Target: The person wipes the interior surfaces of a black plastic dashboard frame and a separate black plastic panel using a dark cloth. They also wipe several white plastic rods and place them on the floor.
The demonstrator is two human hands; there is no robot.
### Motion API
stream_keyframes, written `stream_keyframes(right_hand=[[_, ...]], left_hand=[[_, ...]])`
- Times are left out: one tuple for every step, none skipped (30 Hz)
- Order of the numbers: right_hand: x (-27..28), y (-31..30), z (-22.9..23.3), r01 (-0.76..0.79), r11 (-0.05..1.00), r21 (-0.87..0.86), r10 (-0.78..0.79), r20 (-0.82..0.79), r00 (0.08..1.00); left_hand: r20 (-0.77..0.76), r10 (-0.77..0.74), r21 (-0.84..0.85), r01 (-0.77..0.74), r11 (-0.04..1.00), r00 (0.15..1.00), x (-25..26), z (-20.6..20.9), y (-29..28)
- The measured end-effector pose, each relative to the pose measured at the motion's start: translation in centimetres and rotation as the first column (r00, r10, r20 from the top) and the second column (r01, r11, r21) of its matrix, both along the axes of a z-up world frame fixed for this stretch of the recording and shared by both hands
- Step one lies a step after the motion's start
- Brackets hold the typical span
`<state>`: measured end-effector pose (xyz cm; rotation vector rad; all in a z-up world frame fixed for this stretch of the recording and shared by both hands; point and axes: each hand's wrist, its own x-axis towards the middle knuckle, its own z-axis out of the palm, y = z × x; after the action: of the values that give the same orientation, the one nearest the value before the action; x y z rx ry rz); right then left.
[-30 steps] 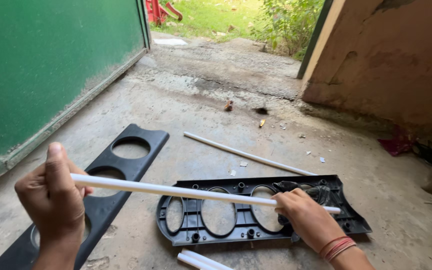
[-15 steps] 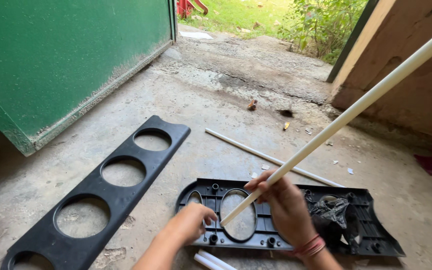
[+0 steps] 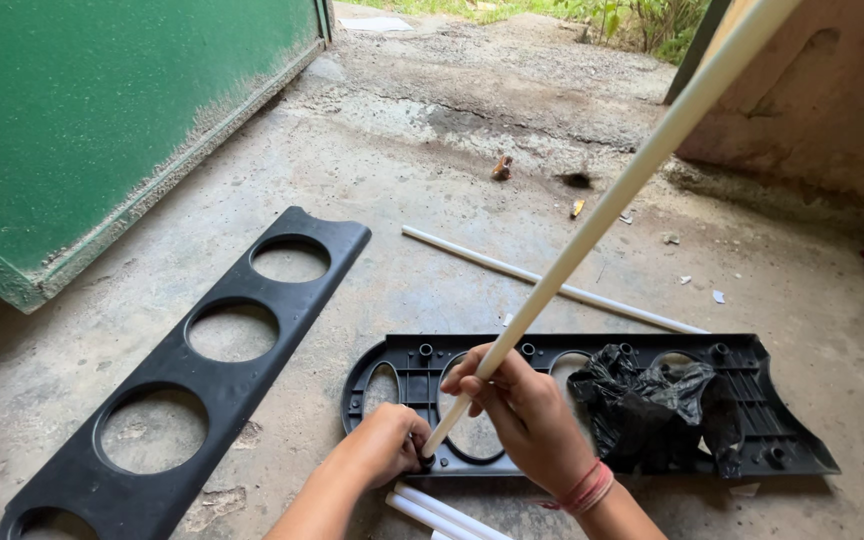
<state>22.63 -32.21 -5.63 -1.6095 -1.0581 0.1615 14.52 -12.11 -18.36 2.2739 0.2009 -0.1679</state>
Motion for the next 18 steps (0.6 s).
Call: stream_keyframes(right_hand=[[0.0,0.1,-0.1,-0.012,1.0,0.004,0.012,-0.009,1.0],[-0.1,0.2,-0.1,-0.024,1.0,0.008,0.025,-0.018,1.0],[-0.1,0.2,-0.1,-0.039,0.999,0.012,0.039,-0.027,0.999],[-0.2,0.2,-0.1,-0.04,0.999,0.003,0.04,-0.014,0.999],[-0.1,0.2,0.0,-0.042,0.999,-0.005,0.042,0.001,0.999],[-0.1,0.2,0.0,-0.043,0.999,-0.012,0.043,0.016,0.999],[-0.1,0.2,0.0,-0.046,0.999,-0.011,0.046,0.011,0.999],[-0.1,0.1,-0.1,-0.05,0.999,-0.01,0.05,0.006,0.999],[-0.1,0.1,-0.1,-0.051,0.999,-0.009,0.051,0.002,0.999],[-0.1,0.0,-0.2,-0.054,0.999,-0.007,0.054,0.004,0.999],[-0.1,0.0,-0.3,-0.056,0.998,-0.006,0.056,0.004,0.998],[-0.1,-0.1,-0.5,-0.059,0.998,-0.004,0.059,0.004,0.998],[-0.1,-0.1,-0.6,-0.059,0.998,0.0,0.059,-0.005,0.998],[-0.1,-0.2,-0.8,-0.058,0.998,0.004,0.058,-0.013,0.998],[-0.1,-0.2,-1.0,-0.059,0.998,0.009,0.059,-0.02,0.998],[-0.1,-0.3,-1.1,-0.052,0.999,0.009,0.052,-0.013,0.999],[-0.1,-0.3,-1.2,-0.047,0.999,0.01,0.047,-0.006,0.999],[-0.1,-0.3,-1.2,-0.041,0.999,0.011,0.041,0.001,0.999]], left_hand=[[-0.063,0.027,-0.04,-0.029,0.999,0.998,-0.1,0.4,0.0],[-0.066,0.031,-0.037,-0.034,0.999,0.997,-0.1,0.8,-0.1],[-0.069,0.038,-0.035,-0.041,0.999,0.997,-0.2,1.2,-0.2],[-0.071,0.045,-0.033,-0.047,0.998,0.996,-0.4,1.5,-0.3],[-0.072,0.052,-0.019,-0.054,0.998,0.996,-0.4,1.7,-0.4],[-0.073,0.06,-0.005,-0.061,0.998,0.996,-0.4,1.9,-0.4],[-0.076,0.068,0.007,-0.068,0.998,0.995,-0.5,1.9,-0.6],[-0.061,0.053,0.007,-0.053,0.999,0.997,-0.6,1.9,-0.6],[-0.045,0.037,0.006,-0.036,0.999,0.998,-0.5,1.8,-0.6],[-0.029,0.02,0.006,-0.02,1.0,0.999,-0.5,1.7,-0.6],[-0.014,0.023,-0.001,-0.023,1.0,1.0,-0.5,1.5,-0.5],[0.0,0.026,-0.007,-0.026,1.0,1.0,-0.5,1.3,-0.5],[0.015,0.028,-0.014,-0.028,1.0,1.0,-0.5,1.1,-0.4],[0.011,0.035,-0.014,-0.035,0.999,0.999,-0.4,1.0,-0.4],[0.008,0.043,-0.014,-0.043,0.999,0.999,-0.4,0.9,-0.3],[0.006,0.051,-0.013,-0.051,0.999,0.999,-0.4,0.8,-0.2],[-0.005,0.058,-0.025,-0.058,0.998,0.998,-0.4,0.8,-0.2],[-0.015,0.065,-0.036,-0.065,0.997,0.998,-0.4,0.9,-0.1]])
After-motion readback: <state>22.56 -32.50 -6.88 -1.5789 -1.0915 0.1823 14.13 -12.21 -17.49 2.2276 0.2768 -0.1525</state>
